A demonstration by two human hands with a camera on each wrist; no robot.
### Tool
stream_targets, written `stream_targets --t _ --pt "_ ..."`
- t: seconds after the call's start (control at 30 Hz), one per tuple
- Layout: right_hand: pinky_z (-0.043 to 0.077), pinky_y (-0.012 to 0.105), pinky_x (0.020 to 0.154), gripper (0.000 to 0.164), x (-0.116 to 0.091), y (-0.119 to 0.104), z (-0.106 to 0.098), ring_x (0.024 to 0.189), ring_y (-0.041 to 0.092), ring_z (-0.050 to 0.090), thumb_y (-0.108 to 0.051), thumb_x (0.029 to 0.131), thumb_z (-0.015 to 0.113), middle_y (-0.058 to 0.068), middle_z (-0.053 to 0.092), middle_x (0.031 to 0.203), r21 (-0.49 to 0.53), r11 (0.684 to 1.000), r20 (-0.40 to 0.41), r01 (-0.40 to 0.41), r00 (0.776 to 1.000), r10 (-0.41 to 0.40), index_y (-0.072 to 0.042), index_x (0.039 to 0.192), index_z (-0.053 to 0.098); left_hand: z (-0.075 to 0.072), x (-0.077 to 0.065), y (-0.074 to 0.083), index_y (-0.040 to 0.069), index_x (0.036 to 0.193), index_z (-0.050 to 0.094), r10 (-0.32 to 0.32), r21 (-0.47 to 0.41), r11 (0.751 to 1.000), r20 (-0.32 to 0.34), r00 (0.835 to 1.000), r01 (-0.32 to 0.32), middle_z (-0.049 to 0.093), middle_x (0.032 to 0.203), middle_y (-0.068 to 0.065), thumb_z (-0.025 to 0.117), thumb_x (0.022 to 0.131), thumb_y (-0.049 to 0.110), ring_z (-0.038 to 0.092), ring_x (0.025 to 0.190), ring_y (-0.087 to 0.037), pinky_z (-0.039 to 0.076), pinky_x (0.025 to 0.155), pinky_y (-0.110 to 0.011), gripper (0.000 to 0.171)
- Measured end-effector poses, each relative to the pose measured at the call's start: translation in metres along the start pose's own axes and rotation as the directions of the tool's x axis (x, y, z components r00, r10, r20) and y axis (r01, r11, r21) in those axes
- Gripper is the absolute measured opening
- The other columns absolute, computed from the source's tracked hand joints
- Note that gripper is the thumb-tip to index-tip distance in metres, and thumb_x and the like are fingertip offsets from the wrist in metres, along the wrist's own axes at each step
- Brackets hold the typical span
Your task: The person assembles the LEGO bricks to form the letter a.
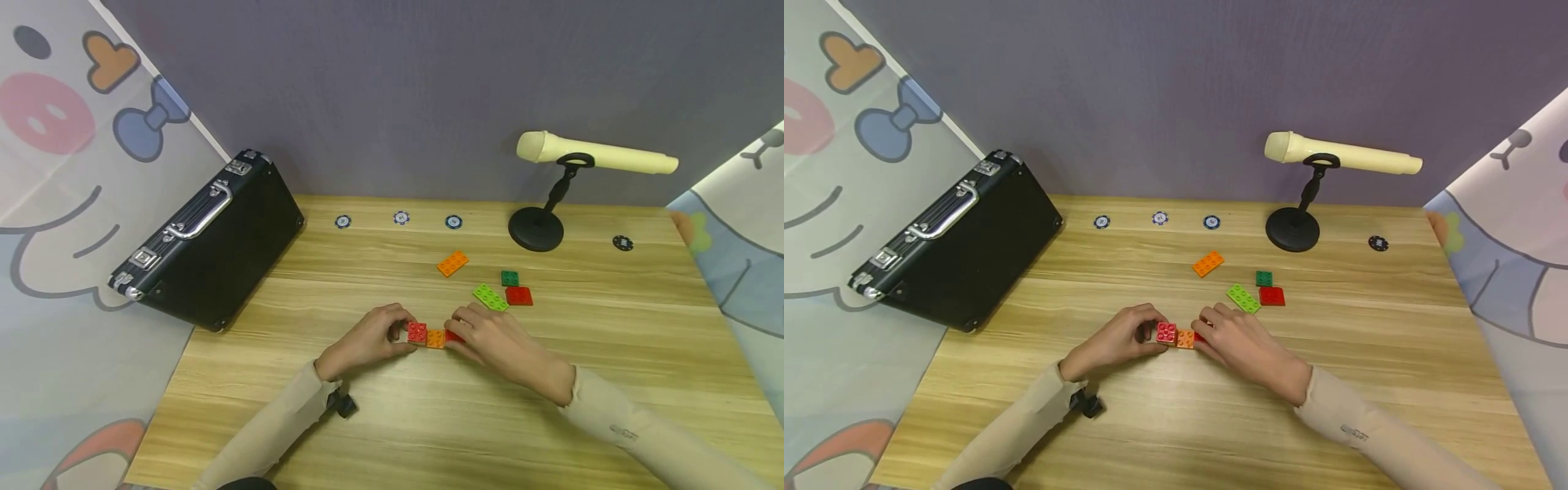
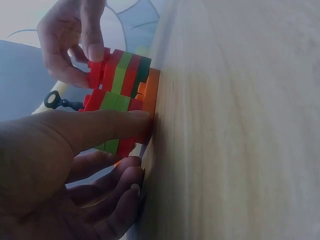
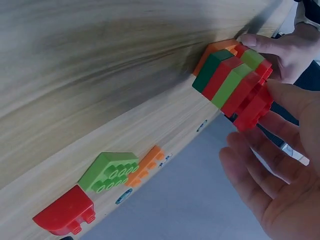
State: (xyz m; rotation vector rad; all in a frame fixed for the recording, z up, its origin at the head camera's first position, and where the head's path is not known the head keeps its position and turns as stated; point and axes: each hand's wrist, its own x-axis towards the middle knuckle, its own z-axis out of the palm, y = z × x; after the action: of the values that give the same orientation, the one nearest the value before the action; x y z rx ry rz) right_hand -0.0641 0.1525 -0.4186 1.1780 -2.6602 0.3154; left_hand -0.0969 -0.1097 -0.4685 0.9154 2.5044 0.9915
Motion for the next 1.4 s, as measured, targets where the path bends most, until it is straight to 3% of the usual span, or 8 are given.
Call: stream_targets --t 0.17,0.6,0.8,1.07,1.4 --pt "0.057 0.024 0.064 0.023 -0.002 -0.001 -0.001 0.087 0.010 0.065 -0.032 0.088 0.074 -0.005 0.069 0.099 -0.015 1.000 0.007 0.023 1.000 -0.023 -0.018 0.106 0.073 0.000 0.000 0.000 0.014 0.109 0.066 0.008 0.004 1.000 -0.002 1.000 -0.008 0.063 0.091 0.002 0.081 0.081 0.022 0.058 0.074 -0.011 0.047 0.063 -0.016 0.033" --pt "0.059 0.028 0.071 0.027 -0.008 0.003 -0.002 0.094 0.014 0.068 -0.022 0.085 0.077 0.000 0.069 0.107 0.066 0.997 0.022 0.047 0.999 -0.048 -0.017 0.111 0.073 -0.001 0.003 -0.002 0.013 0.109 0.066 0.028 0.009 1.000 -0.013 1.000 -0.028 0.062 0.091 0.002 0.082 0.081 0.022 0.057 0.074 -0.010 0.048 0.063 -0.017 0.033" --pt "0.060 0.031 0.074 0.027 -0.009 0.000 -0.002 0.095 0.020 0.068 -0.015 0.086 0.074 0.007 0.069 0.109 0.035 0.997 0.062 0.075 0.995 -0.077 -0.014 0.114 0.072 0.000 0.003 -0.003 0.013 0.110 0.066 0.016 0.010 1.000 -0.006 1.000 -0.016 0.063 0.091 0.002 0.082 0.081 0.023 0.057 0.074 -0.009 0.048 0.064 -0.018 0.034" --pt "0.060 0.032 0.076 0.027 -0.012 -0.004 0.004 0.095 0.020 0.066 -0.008 0.086 0.073 0.007 0.068 0.109 0.081 0.996 0.071 0.045 0.996 -0.050 -0.015 0.111 0.073 0.000 -0.003 -0.005 0.013 0.109 0.067 0.020 0.008 1.000 0.006 1.000 -0.020 0.063 0.090 0.001 0.081 0.082 0.025 0.057 0.074 -0.010 0.048 0.063 -0.017 0.033" --pt "0.059 0.030 0.063 0.025 -0.012 0.000 0.006 0.095 0.020 0.068 -0.018 0.089 0.071 0.005 0.069 0.111 -0.033 0.997 0.026 0.069 0.997 -0.069 -0.018 0.114 0.072 0.000 0.001 -0.005 0.015 0.110 0.067 0.008 -0.011 1.000 -0.008 1.000 -0.008 0.063 0.091 0.004 0.081 0.081 0.023 0.058 0.074 -0.011 0.048 0.062 -0.017 0.033"
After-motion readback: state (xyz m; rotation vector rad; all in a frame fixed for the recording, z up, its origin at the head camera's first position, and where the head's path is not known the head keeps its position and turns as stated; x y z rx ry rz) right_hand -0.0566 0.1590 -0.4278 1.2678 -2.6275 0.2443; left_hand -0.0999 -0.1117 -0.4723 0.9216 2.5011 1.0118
